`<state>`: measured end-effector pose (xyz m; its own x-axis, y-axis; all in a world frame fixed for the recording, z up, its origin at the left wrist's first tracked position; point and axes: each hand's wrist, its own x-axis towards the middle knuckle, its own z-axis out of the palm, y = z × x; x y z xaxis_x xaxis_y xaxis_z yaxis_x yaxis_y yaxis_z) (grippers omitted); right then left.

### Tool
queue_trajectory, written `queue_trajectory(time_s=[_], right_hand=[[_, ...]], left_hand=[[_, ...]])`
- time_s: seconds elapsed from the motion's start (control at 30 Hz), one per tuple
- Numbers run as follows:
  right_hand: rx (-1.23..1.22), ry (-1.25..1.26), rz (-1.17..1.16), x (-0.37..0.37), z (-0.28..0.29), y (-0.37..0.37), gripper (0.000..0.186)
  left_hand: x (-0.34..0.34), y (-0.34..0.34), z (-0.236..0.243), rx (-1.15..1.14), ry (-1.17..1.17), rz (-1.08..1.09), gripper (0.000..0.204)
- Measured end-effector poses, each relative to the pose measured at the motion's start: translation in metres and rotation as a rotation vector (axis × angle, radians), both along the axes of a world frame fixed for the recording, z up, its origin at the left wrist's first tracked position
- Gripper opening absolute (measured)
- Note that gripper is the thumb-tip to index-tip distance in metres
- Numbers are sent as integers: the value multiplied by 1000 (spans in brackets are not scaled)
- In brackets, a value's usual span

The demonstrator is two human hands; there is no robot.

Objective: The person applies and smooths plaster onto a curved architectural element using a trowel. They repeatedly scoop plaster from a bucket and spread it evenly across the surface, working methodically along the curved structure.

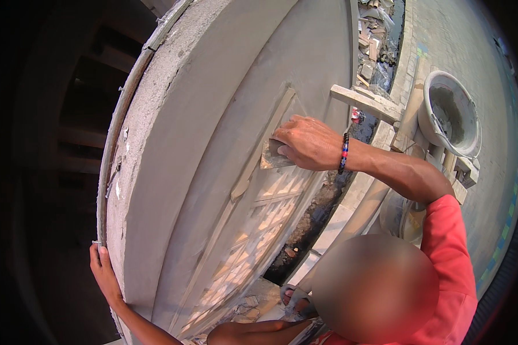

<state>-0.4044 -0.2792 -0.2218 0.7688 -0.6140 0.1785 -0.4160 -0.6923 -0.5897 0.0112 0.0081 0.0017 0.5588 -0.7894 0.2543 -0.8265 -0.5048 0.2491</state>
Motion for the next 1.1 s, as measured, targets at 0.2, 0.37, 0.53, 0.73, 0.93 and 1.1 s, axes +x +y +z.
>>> queue_trajectory(time_s=[0.2, 0.37, 0.53, 0.73, 0.93, 1.1], right_hand=[[625, -685, -84, -65, -24, -62, 45], [910, -840, 7, -86, -65, -105, 50], [1008, -838, 42, -77, -83, -126, 42], [1044, -890, 188, -68, -84, -134, 40], [1006, -877, 211, -61, -86, -136, 37], [1019, -795, 221, -59, -100, -139, 35]], left_hand=[[-4, -1, 1, 13, -4, -36, 41], [-12, -5, 2, 11, 19, -38, 35], [-16, -7, 4, 17, 18, -37, 34], [-13, -2, 2, 9, -42, -5, 40], [-8, 0, 2, 20, -114, 4, 48], [-6, 3, 4, 28, -102, 15, 47]])
